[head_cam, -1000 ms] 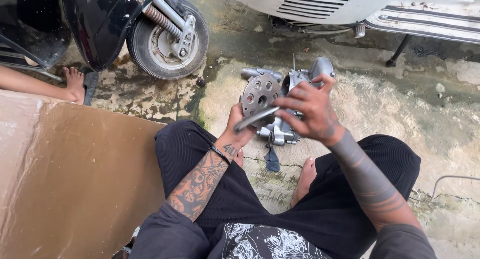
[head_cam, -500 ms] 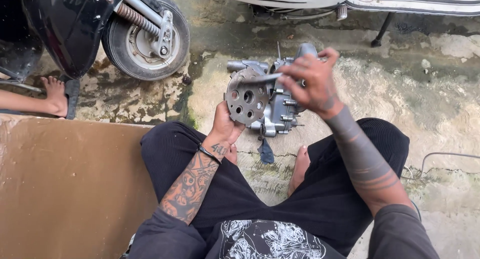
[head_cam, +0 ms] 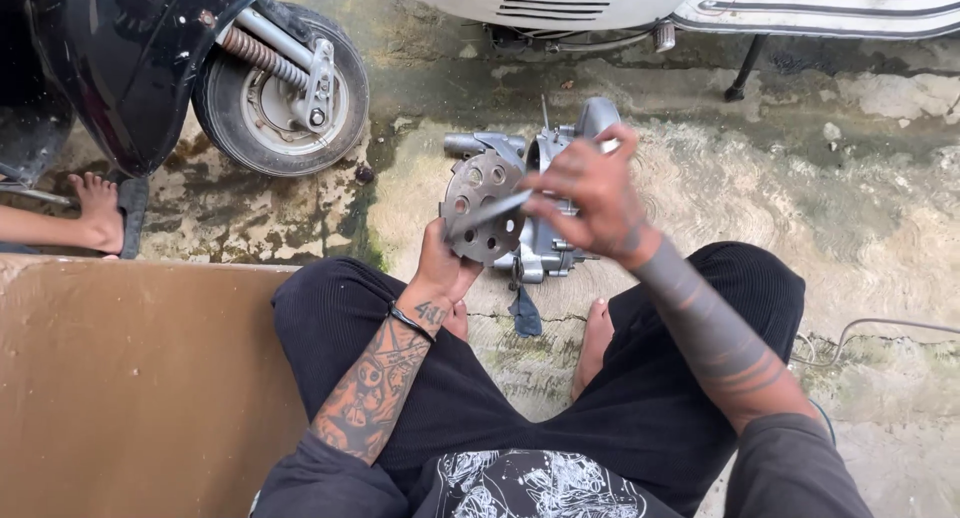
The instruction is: Cleaning a motorcycle engine component using a wire brush
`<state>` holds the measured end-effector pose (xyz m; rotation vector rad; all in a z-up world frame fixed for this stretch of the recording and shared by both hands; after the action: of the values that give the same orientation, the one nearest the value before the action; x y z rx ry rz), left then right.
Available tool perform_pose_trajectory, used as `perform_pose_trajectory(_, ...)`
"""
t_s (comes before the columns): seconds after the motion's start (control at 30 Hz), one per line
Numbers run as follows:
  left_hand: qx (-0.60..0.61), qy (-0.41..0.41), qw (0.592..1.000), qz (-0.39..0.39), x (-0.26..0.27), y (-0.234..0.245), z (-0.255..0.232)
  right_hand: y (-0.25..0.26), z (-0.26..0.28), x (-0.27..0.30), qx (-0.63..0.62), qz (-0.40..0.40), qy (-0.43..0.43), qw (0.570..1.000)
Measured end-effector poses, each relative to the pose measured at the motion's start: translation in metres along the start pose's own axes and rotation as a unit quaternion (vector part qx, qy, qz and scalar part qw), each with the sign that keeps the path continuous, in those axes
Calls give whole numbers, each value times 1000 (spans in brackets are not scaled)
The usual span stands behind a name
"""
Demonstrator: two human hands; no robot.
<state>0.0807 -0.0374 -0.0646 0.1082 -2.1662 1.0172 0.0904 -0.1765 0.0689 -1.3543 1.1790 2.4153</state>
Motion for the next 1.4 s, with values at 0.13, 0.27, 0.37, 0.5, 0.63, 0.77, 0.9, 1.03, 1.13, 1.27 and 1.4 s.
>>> perform_pose_trajectory(0.13,25,-6,1000,-13,-28,25,10,-7,-1,5,-33,6,5,999)
perform_pose_trajectory(0.27,19,-7,1000,-7,7,-6,-3,0,-28,4,13,-3,-24,1000)
perform_pose_trajectory(0.37,41,3,999,15,0,-3,-4,-7,10,4,-24,-11,14,1000)
perform_pose_trajectory(0.5,-7,8,1000,-8,-19,14,4,-11,-17,10,-17,-12,11,1000)
perform_pose_trajectory(0.63,-23,-2,1000,10,-5,-3,-3,1,-31,5,25,-34,18,999)
perform_pose_trajectory(0.77,-40,16,999,11,-53,47,12,-14,34,7,-52,0,35,998)
perform_pose_trajectory(0.9,15,3,998,61,-53,40,23,-6,-18,6,-3,-22,-5,1000)
perform_pose_trajectory(1.03,12,39,999,-18,-53,52,27,-21,-41,36,5,-65,26,998)
perform_pose_trajectory(1.13,0,64,998,19,-55,32,23,-6,45,-4,-66,-7,29,997)
perform_pose_trajectory(1.27,34,35,999,-17,-25,17,11,-14,-25,14,-48,-37,7,998)
perform_pose_trajectory(1.4,34,45,998,11,-49,45,27,-8,-6,6,-13,-43,8,999)
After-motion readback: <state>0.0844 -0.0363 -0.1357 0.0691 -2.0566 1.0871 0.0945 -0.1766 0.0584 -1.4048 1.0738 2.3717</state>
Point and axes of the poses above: each hand's wrist, its own x-axis away from the middle knuckle, its own y-axis out of the back of the hand, z = x × y, the point moved 10 cm from there along -x, towards the middle knuckle, and after that the axes turned 14 degrees about -z, right-handed, at the moved point
